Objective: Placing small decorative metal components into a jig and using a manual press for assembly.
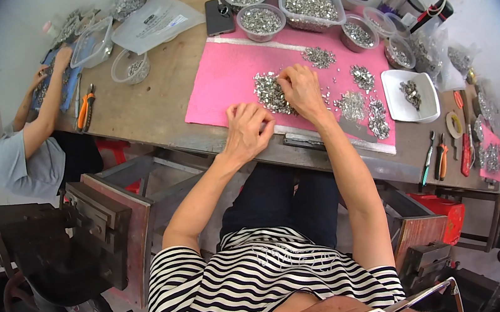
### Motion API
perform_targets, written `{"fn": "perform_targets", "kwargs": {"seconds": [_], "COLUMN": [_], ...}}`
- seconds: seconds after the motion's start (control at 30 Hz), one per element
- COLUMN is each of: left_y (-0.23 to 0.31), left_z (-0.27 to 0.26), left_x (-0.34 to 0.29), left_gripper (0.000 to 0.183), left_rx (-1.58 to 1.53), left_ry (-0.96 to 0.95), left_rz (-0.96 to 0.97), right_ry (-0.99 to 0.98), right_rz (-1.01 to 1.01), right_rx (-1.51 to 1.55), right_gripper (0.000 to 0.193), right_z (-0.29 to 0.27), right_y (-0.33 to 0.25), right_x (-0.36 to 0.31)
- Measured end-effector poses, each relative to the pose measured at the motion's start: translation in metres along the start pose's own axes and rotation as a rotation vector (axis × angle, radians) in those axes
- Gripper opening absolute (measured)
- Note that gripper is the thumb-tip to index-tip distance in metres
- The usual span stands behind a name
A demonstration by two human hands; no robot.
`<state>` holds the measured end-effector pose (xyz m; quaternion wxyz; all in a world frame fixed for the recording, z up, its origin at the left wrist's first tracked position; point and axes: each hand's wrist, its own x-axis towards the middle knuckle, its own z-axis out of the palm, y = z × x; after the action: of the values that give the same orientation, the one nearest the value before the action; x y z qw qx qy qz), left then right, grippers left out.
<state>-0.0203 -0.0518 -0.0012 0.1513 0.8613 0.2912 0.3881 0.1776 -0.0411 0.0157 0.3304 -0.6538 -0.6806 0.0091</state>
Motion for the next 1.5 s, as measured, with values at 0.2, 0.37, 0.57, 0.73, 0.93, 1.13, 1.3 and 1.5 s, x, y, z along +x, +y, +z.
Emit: {"fn": "perform_targets", "kwargs": {"seconds": [0.2,0.37,0.57,0.73,0.93,1.13,1.3,1.5], "left_y": [0.004,0.005,0.004,0.001,0.002,0.004,0.009,0.053], "left_z": [0.0,0.001,0.003,-0.001,-0.002,-0.001,0.0,0.023], "left_x": [0.002,0.002,0.004,0.007,0.014,0.011,0.016,0.021], "left_gripper": [0.008,0.007,0.006,0.006,0.006,0.007,0.005,0.005], "left_rx": [0.006,0.002,0.021,0.08,0.039,0.132,0.143,-0.373], "left_ry": [-0.018,-0.036,-0.041,-0.042,-0.142,-0.123,-0.127,-0.184], "left_rz": [-0.051,-0.051,-0.077,-0.004,-0.056,0.021,0.074,-0.06], "right_ry": [0.042,0.04,-0.072,-0.305,-0.198,-0.199,-0.202,-0.092], "right_rz": [-0.074,-0.061,0.081,0.174,0.297,0.231,0.199,0.182], "right_rx": [0.084,0.04,0.215,0.212,0.209,0.167,0.168,0.205], "right_gripper": [0.006,0.007,0.011,0.014,0.015,0.014,0.012,0.011], "right_z": [0.011,0.013,-0.044,-0.098,-0.099,-0.104,-0.099,-0.105], "right_y": [-0.01,-0.007,-0.007,0.004,0.018,0.027,0.028,0.022], "right_x": [0.002,0.001,-0.017,-0.061,-0.095,-0.106,-0.105,-0.116]}}
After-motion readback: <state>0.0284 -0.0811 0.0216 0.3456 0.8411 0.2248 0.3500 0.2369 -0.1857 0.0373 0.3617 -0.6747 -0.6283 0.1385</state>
